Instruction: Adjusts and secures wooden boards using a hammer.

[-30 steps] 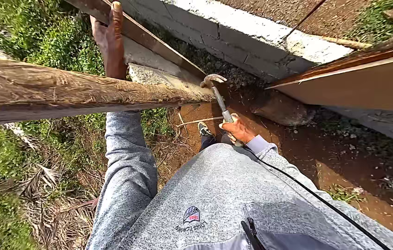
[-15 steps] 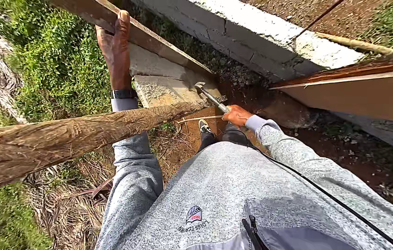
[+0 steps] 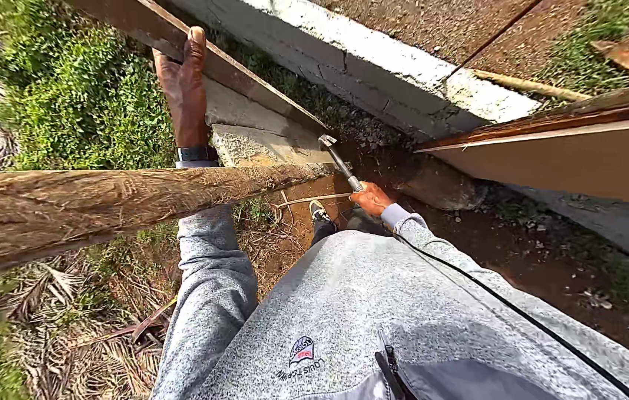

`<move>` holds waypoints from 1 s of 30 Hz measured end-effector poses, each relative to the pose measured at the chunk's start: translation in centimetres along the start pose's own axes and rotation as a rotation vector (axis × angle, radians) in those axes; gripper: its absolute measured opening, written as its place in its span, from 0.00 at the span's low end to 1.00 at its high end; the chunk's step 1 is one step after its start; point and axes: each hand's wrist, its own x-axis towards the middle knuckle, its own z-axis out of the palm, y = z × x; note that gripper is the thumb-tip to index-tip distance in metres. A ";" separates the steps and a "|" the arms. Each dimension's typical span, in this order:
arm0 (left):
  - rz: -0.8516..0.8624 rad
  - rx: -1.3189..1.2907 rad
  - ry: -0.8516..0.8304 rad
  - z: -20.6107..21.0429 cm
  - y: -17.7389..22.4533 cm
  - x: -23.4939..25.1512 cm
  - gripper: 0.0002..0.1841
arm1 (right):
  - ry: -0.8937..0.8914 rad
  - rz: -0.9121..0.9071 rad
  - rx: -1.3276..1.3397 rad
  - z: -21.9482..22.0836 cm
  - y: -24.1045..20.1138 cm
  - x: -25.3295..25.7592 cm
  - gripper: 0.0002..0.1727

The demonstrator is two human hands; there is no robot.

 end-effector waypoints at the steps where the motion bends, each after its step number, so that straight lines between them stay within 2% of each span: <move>1: -0.001 0.010 -0.002 0.6 0.1 0.6 0.33 | 0.012 0.040 0.021 -0.3 0.4 -0.5 0.19; 7: -0.048 0.083 -0.013 5.7 1.0 5.7 0.40 | 0.076 0.293 0.176 -2.3 5.4 -3.8 0.22; 9: -0.137 0.234 -0.038 8.5 3.7 6.1 0.35 | 0.106 0.361 0.162 -3.3 7.4 -5.0 0.24; 10: -0.144 0.306 -0.063 9.6 4.8 5.7 0.29 | 0.115 0.389 0.143 -3.7 8.4 -5.6 0.24; 11: -0.064 0.332 -0.100 10.0 4.3 5.2 0.25 | 0.120 0.416 0.118 -4.0 9.5 -6.2 0.24; 13: 0.035 0.134 -0.142 11.0 4.1 4.5 0.21 | 0.139 0.445 0.037 -4.6 12.0 -6.8 0.25; 16: -0.095 0.057 -0.208 13.4 5.1 6.5 0.33 | 0.157 0.472 -0.030 -5.1 15.0 -8.3 0.28; 18: -0.128 0.075 -0.246 15.2 4.5 8.6 0.36 | 0.170 0.495 -0.030 -4.8 16.5 -9.6 0.29; 22: -0.006 0.008 -0.301 17.6 3.3 9.6 0.39 | 0.209 0.539 0.094 -3.4 18.4 -12.0 0.27; 26: 0.111 -0.120 -0.358 20.4 2.7 9.8 0.43 | 0.212 0.631 0.247 -1.2 18.1 -13.9 0.27; 27: 0.124 -0.105 -0.370 21.1 2.8 10.0 0.41 | 0.212 0.657 0.266 -0.6 18.0 -14.1 0.27; 30: 0.156 0.058 -0.392 23.2 2.4 10.7 0.25 | 0.224 0.718 0.292 2.0 19.4 -14.0 0.27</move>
